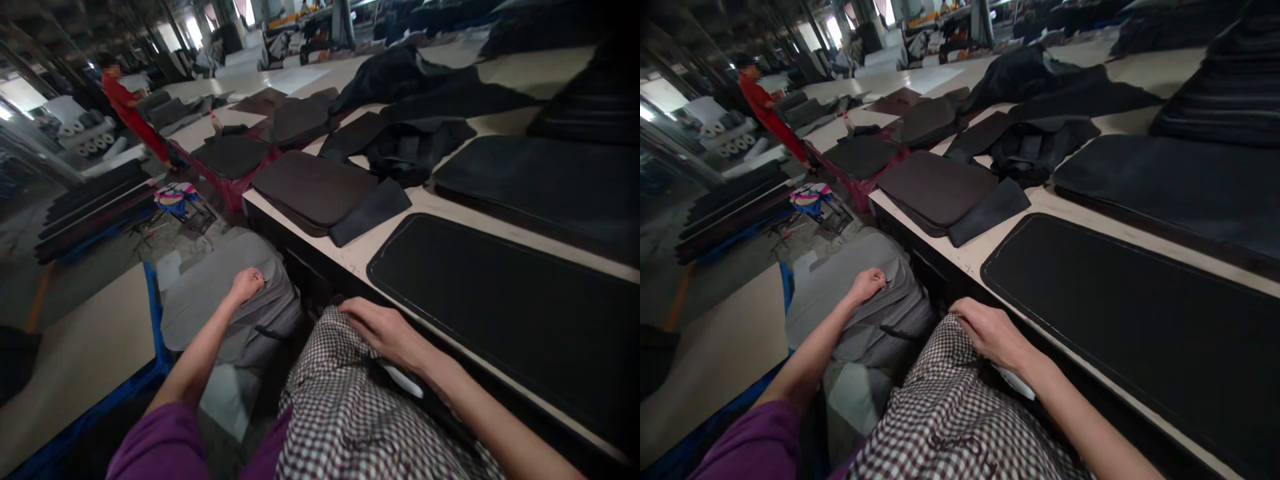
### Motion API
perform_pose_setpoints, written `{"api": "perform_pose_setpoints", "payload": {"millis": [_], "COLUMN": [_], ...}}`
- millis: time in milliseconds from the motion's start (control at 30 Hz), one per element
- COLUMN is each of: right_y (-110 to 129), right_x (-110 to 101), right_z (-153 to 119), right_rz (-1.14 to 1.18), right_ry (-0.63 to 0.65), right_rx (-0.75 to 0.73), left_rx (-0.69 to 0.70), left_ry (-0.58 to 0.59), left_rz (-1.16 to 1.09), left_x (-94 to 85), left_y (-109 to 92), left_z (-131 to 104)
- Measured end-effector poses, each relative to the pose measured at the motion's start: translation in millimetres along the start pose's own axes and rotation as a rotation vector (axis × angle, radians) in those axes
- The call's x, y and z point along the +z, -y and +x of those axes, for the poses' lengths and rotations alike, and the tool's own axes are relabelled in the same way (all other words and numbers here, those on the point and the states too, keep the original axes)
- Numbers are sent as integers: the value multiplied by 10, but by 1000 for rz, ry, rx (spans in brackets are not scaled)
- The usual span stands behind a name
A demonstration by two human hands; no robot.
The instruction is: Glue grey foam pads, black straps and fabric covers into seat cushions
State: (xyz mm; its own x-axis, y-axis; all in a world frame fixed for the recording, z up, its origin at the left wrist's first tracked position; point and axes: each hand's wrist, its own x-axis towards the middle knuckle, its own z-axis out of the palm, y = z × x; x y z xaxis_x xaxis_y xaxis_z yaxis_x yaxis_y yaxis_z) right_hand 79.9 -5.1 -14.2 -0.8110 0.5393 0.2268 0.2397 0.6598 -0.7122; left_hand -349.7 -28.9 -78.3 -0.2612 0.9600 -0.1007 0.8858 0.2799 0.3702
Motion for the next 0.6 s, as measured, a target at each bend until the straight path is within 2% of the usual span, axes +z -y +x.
{"api": "perform_pose_setpoints", "payload": {"millis": [100,200,300,467,533,600], "right_y": [-37,-81,-123,-282,-370,-441], "right_x": [388,782,1107,1408,1478,1531], "right_z": [614,1161,1582,1912,1940,1938], "right_rz": [-41,-237,-318,-403,-409,-402], "right_ry": [172,400,470,509,517,528], "right_rx": [-80,-111,-104,-34,1,22], "left_rx": [-67,-84,-70,-63,-85,-106], "left_ry": [17,33,30,-3,-51,-122], "left_rz": [-131,-255,-359,-488,-530,-564], "left_x": [-57,-77,-78,-149,-292,-547], "left_y": [109,139,94,51,80,129], "left_z": [39,47,55,121,110,29]}}
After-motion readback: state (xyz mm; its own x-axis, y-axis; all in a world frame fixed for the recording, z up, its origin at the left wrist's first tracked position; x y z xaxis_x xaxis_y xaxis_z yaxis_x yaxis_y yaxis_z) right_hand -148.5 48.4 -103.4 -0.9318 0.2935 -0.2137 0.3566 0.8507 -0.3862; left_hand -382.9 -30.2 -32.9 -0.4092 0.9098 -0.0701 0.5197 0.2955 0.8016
